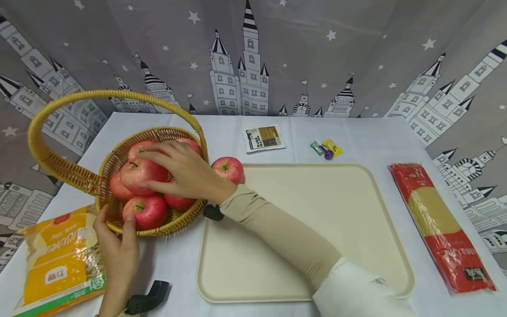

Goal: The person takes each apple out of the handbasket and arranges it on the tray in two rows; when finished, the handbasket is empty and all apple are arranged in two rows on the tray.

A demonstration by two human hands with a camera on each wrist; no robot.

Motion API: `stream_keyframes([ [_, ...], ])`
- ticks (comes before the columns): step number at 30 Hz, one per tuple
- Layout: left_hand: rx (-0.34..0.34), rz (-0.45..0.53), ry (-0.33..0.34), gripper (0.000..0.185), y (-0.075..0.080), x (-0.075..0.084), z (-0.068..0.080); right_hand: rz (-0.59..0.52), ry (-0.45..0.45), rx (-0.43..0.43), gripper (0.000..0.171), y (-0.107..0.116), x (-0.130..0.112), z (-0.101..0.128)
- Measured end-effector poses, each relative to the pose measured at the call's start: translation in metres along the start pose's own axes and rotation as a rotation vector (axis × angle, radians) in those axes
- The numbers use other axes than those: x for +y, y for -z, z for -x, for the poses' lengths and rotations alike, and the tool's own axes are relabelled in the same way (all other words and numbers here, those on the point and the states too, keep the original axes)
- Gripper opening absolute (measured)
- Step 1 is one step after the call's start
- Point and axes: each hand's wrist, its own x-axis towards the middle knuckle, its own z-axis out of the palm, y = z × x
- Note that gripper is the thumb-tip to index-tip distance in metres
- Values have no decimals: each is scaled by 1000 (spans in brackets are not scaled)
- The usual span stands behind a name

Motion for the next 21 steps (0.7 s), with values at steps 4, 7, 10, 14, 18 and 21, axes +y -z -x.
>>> stream_keyframes([
  [4, -5, 2, -2, 54, -1, 0, -1, 85, -62, -120, 55, -9, -4, -15],
  [7, -10, 5, -1, 54, -1, 1, -1, 134, -88, -208, 60, -14, -7, -21],
  [10, -7, 0, -4, 53, 0, 1, 0, 170, -77, -264, 63, -18, -9, -23],
  [14, 4, -7, -9, 53, 0, 2, -1, 203, -61, -316, 61, -18, -12, -24],
  [18, 0, -2, -5, 53, 0, 1, -1, 211, -59, -315, 57, -17, -12, -23],
  [21, -3, 2, -3, 53, 0, 0, -1, 215, -53, -292, 56, -16, -12, -22],
])
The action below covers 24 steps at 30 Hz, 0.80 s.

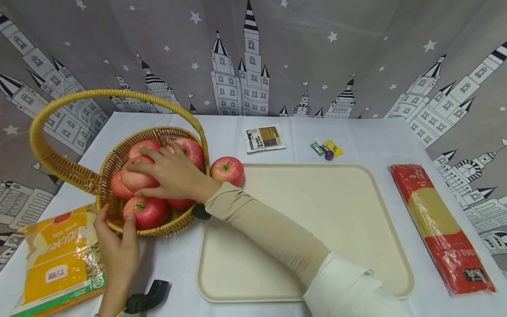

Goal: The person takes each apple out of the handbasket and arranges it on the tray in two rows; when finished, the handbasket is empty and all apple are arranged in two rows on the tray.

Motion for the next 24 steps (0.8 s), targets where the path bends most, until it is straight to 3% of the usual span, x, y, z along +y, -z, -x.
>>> stream_keyframes([
  [6, 2, -1, -5, 53, 1, -1, 1, -62, 10, 87, 56, 2, 1, 9],
  [12, 11, -10, -15, 53, 1, -1, 1, -299, 61, 264, 54, 13, 7, 33],
  [17, 12, -9, -27, 53, 0, -1, 1, -487, 51, 342, 53, 25, 27, 71],
  [24, 6, -18, 3, 52, -1, 1, 3, -569, -63, 430, 49, 22, 77, 135],
])
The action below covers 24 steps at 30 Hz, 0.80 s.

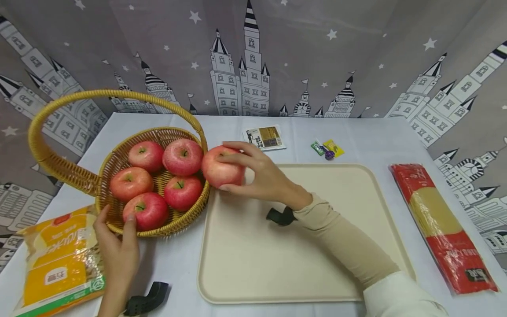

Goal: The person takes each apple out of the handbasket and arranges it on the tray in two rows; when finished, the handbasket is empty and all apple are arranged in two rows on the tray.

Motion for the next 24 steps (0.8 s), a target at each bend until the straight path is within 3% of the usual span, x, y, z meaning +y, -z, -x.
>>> stream_keyframes([
  [4, -1, -4, 13, 52, 0, 0, 0, 12, -123, 1, 48, 19, 25, 29],
  [11, -9, -7, 29, 52, -1, 0, 1, 99, -292, -97, 46, 30, 53, 65],
  [16, -15, -15, 48, 52, 0, 1, 2, 140, -315, -138, 50, 28, 62, 78],
  [24, -11, -14, 51, 52, 1, 1, 4, 114, -333, -151, 48, 30, 58, 80],
])
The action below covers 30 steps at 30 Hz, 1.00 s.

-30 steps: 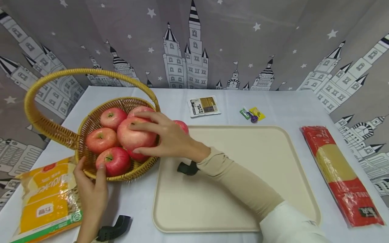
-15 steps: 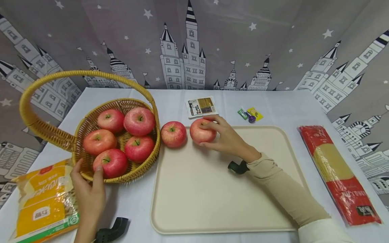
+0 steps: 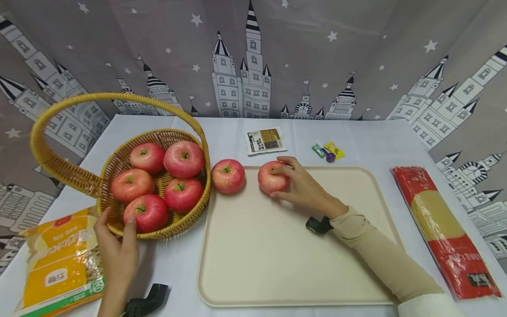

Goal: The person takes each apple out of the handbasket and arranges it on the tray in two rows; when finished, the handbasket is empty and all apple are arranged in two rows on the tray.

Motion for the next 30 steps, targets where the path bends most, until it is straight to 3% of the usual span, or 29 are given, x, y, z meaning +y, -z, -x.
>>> stream_keyframes([
  [9, 3, -8, 5, 53, 1, 0, 1, 17, -9, -15, 47, 3, 6, 3],
  [15, -8, -12, 11, 53, 0, 0, 0, 48, 52, 64, 42, 6, -4, -2],
  [21, 4, -13, -3, 53, 2, -2, -1, -45, 196, 107, 39, -2, -36, -27],
  [27, 3, -7, -4, 53, 2, -2, -2, -142, 303, -8, 47, -21, -76, -60],
  [30, 0, -4, -5, 54, 0, -2, -2, -101, 351, -23, 51, -32, -93, -76],
])
